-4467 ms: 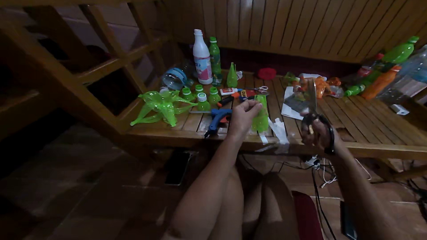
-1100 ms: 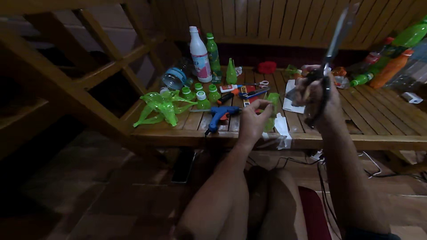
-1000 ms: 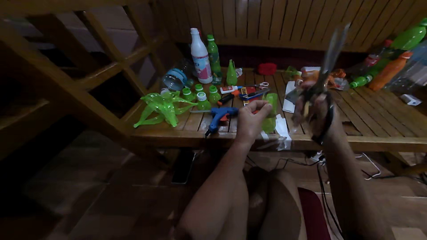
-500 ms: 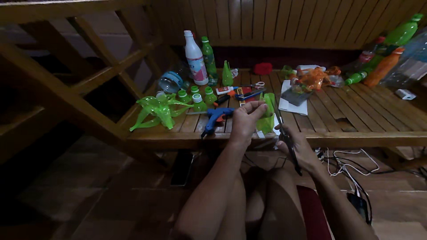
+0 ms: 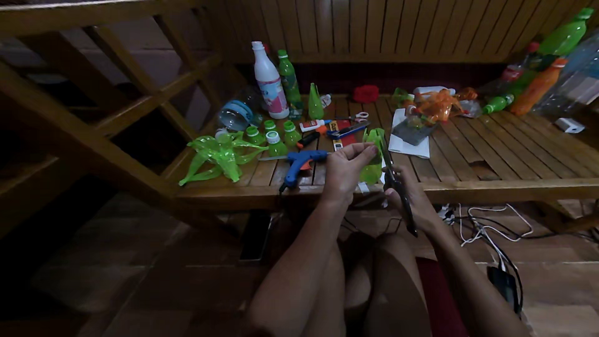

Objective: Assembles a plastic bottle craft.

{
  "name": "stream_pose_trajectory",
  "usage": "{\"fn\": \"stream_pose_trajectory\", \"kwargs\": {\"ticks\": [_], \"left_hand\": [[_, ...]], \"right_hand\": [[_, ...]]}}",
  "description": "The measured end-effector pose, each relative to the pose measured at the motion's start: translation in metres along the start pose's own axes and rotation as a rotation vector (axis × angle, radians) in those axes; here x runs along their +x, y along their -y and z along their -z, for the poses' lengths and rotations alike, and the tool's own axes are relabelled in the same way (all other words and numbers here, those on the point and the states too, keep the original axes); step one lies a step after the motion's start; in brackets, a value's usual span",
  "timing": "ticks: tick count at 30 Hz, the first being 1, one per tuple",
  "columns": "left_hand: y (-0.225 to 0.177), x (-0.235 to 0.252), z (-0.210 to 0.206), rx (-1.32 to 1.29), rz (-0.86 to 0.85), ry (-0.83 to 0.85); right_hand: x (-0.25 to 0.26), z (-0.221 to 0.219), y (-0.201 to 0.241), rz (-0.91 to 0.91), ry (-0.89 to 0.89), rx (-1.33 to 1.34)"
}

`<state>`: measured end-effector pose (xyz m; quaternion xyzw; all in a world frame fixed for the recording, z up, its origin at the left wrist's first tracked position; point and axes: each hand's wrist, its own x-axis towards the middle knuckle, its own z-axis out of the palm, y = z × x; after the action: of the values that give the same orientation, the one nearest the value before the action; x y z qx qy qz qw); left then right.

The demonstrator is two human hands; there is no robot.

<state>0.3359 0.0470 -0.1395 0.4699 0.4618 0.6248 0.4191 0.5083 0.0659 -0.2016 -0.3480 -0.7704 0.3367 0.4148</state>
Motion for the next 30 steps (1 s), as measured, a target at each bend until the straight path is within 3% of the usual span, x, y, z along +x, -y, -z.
{"fn": "stream_pose_trajectory", "kwargs": {"ticks": [30], "left_hand": [[-0.002,0.002,-0.004,-0.037,0.039,-0.020]], "right_hand": [[0.007,-0.016,-0.006,0.020,-0.056,0.018]]}}
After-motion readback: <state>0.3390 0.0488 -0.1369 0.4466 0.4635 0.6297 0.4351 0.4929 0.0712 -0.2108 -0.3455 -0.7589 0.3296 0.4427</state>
